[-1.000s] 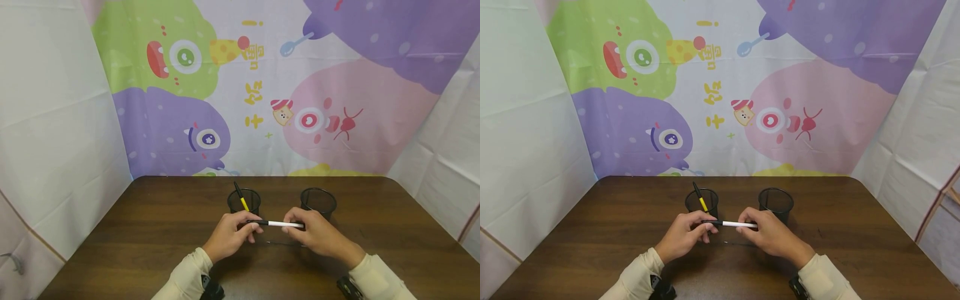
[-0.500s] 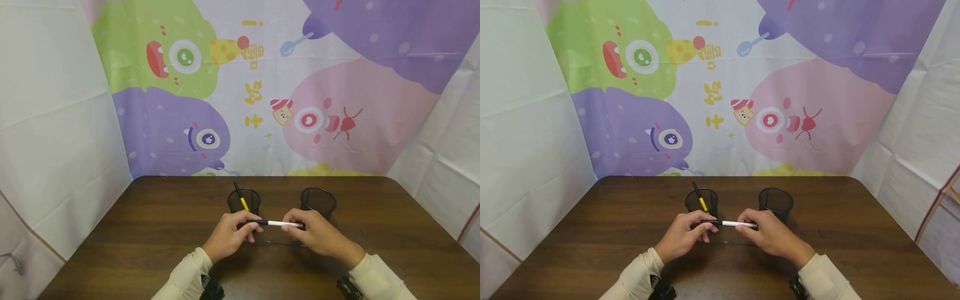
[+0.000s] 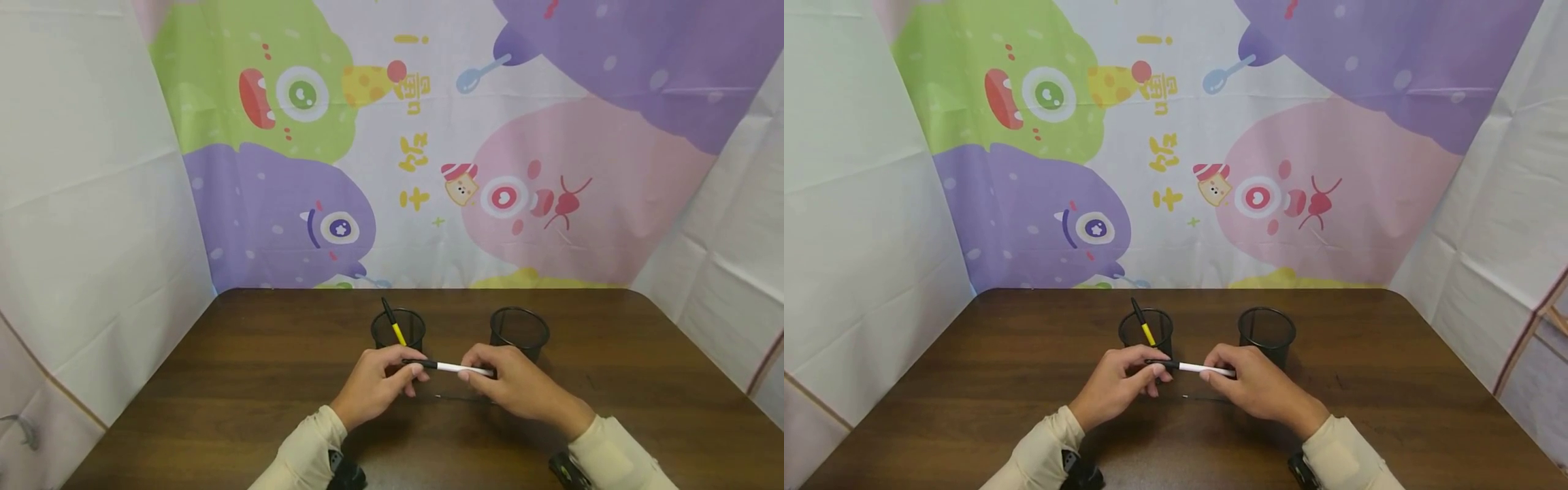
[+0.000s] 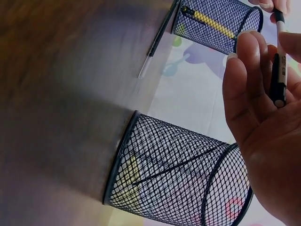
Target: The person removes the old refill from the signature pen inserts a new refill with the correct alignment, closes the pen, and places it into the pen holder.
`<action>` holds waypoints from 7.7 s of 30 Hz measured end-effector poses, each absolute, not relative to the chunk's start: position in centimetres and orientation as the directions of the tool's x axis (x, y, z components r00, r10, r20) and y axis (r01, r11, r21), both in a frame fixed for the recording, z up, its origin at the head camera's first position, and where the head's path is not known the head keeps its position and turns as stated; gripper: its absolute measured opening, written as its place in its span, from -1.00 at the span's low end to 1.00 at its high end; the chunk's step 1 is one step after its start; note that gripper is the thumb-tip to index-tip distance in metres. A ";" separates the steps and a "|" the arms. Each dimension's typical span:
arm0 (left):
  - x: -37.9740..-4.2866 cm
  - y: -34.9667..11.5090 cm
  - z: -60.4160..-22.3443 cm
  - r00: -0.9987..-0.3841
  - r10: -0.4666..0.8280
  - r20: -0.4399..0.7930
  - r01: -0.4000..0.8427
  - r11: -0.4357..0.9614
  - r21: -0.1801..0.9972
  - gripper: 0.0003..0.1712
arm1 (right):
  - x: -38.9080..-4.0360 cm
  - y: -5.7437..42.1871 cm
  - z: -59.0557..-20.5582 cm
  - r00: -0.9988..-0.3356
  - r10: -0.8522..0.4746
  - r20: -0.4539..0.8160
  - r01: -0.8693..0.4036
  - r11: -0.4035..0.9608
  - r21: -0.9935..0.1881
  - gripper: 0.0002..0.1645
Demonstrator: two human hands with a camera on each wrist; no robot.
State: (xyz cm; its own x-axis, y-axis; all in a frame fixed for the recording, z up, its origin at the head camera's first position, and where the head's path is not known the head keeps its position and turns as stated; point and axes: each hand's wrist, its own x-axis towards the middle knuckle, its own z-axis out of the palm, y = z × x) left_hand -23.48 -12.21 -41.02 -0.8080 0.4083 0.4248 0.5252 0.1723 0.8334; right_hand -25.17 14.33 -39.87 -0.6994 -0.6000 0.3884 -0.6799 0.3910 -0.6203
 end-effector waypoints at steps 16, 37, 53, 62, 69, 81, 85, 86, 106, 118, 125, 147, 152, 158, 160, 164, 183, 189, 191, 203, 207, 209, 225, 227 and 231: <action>-24.2 -12.1 -41.9 -0.855 0.370 0.363 0.383 -0.020 0.923 -0.77 | -25.0 13.9 -39.9 -0.657 -0.619 0.429 -0.732 0.387 -0.561 -0.94; -23.9 -11.4 -41.9 -0.854 0.386 0.348 0.378 0.002 0.926 -0.70 | -24.7 13.3 -39.8 -0.642 -0.649 0.408 -0.716 0.317 -0.622 -0.93; -23.9 -11.0 -42.1 -0.851 0.375 0.368 0.418 0.056 0.907 -0.76 | -24.7 13.0 -40.1 -0.633 -0.657 0.409 -0.726 0.321 -0.608 -0.90; -23.8 -11.0 -41.9 -0.849 0.371 0.377 0.428 0.062 0.902 -0.71 | -24.8 13.2 -40.0 -0.636 -0.658 0.402 -0.724 0.330 -0.606 -0.91; -23.8 -11.2 -42.0 -0.859 0.360 0.365 0.417 0.075 0.906 -0.77 | -24.8 13.4 -40.0 -0.657 -0.640 0.399 -0.717 0.365 -0.595 -0.87; -23.9 -11.4 -42.0 -0.856 0.356 0.375 0.425 0.071 0.902 -0.75 | -25.1 13.6 -40.0 -0.653 -0.634 0.415 -0.720 0.350 -0.599 -0.87; -23.9 -11.4 -41.9 -0.858 0.359 0.368 0.418 0.070 0.906 -0.72 | -25.1 13.7 -40.0 -0.661 -0.629 0.409 -0.713 0.357 -0.603 -0.87; -23.9 -11.4 -41.9 -0.858 0.359 0.367 0.417 0.070 0.906 -0.72 | -25.1 13.7 -40.1 -0.663 -0.627 0.409 -0.712 0.358 -0.604 -0.87; -24.0 -11.8 -41.2 -0.855 0.335 0.396 0.446 0.084 0.891 -0.73 | -25.1 13.9 -40.0 -0.662 -0.644 0.383 -0.694 0.333 -0.639 -0.88; -24.1 -12.4 -40.9 -0.856 0.289 0.428 0.470 0.092 0.878 -0.78 | -25.0 13.9 -40.1 -0.652 -0.656 0.381 -0.700 0.327 -0.635 -0.89; -24.4 -12.8 -40.7 -0.848 0.245 0.470 0.500 0.072 0.863 -0.78 | -25.1 13.9 -40.2 -0.662 -0.647 0.379 -0.699 0.351 -0.623 -0.89; -25.2 -14.4 -40.1 -0.848 0.090 0.523 0.529 0.093 0.843 -0.72 | -25.1 14.0 -40.0 -0.672 -0.650 0.355 -0.686 0.368 -0.627 -0.86; -25.4 -14.7 -39.9 -0.850 0.063 0.523 0.527 0.081 0.846 -0.71 | -25.1 14.0 -39.9 -0.672 -0.649 0.356 -0.690 0.374 -0.620 -0.87; -25.3 -14.8 -39.7 -0.851 0.013 0.525 0.524 0.090 0.847 -0.78 | -25.0 14.1 -40.0 -0.677 -0.650 0.345 -0.683 0.380 -0.624 -0.86; -25.3 -14.7 -39.6 -0.846 -0.007 0.533 0.530 0.093 0.843 -0.80 | -25.0 14.1 -40.1 -0.678 -0.652 0.338 -0.680 0.382 -0.626 -0.86; -25.4 -14.7 -39.6 -0.833 -0.048 0.552 0.546 0.096 0.832 -0.84 | -25.1 14.1 -40.1 -0.674 -0.655 0.341 -0.684 0.379 -0.623 -0.86; -23.9 -15.2 -37.6 -0.800 -0.157 0.579 0.572 0.092 0.815 -0.84 | -25.1 14.0 -40.1 -0.652 -0.677 0.341 -0.697 0.359 -0.621 -0.82; -24.1 -15.4 -37.9 -0.800 -0.167 0.577 0.564 0.120 0.817 -0.83 | -25.1 13.9 -40.1 -0.647 -0.681 0.343 -0.701 0.353 -0.620 -0.80; -24.2 -15.4 -38.1 -0.807 -0.168 0.566 0.552 0.125 0.825 -0.83 | -25.1 13.9 -40.1 -0.646 -0.684 0.339 -0.699 0.352 -0.623 -0.79; -25.2 -15.2 -39.9 -0.829 -0.137 0.542 0.526 0.140 0.839 -0.85 | -25.1 13.9 -40.2 -0.654 -0.694 0.300 -0.677 0.361 -0.642 -0.76; -25.9 -15.5 -41.0 -0.827 -0.128 0.547 0.526 0.162 0.835 -0.82 | -25.1 13.9 -40.2 -0.661 -0.694 0.286 -0.670 0.373 -0.642 -0.76; -26.1 -15.5 -41.2 -0.813 -0.118 0.570 0.548 0.172 0.819 -0.81 | -25.1 13.9 -40.2 -0.669 -0.689 0.278 -0.664 0.386 -0.641 -0.75; -24.7 -14.5 -38.9 -0.810 -0.108 0.577 0.538 0.256 0.803 -0.84 | -25.1 13.8 -40.2 -0.683 -0.689 0.242 -0.647 0.418 -0.637 -0.73; -24.5 -14.3 -38.8 -0.817 -0.102 0.567 0.526 0.271 0.806 -0.83 | -25.1 13.8 -40.2 -0.682 -0.691 0.241 -0.647 0.415 -0.640 -0.74; -24.6 -14.0 -38.7 -0.832 -0.104 0.545 0.501 0.280 0.819 -0.81 | -25.0 13.8 -40.1 -0.680 -0.693 0.240 -0.646 0.411 -0.643 -0.75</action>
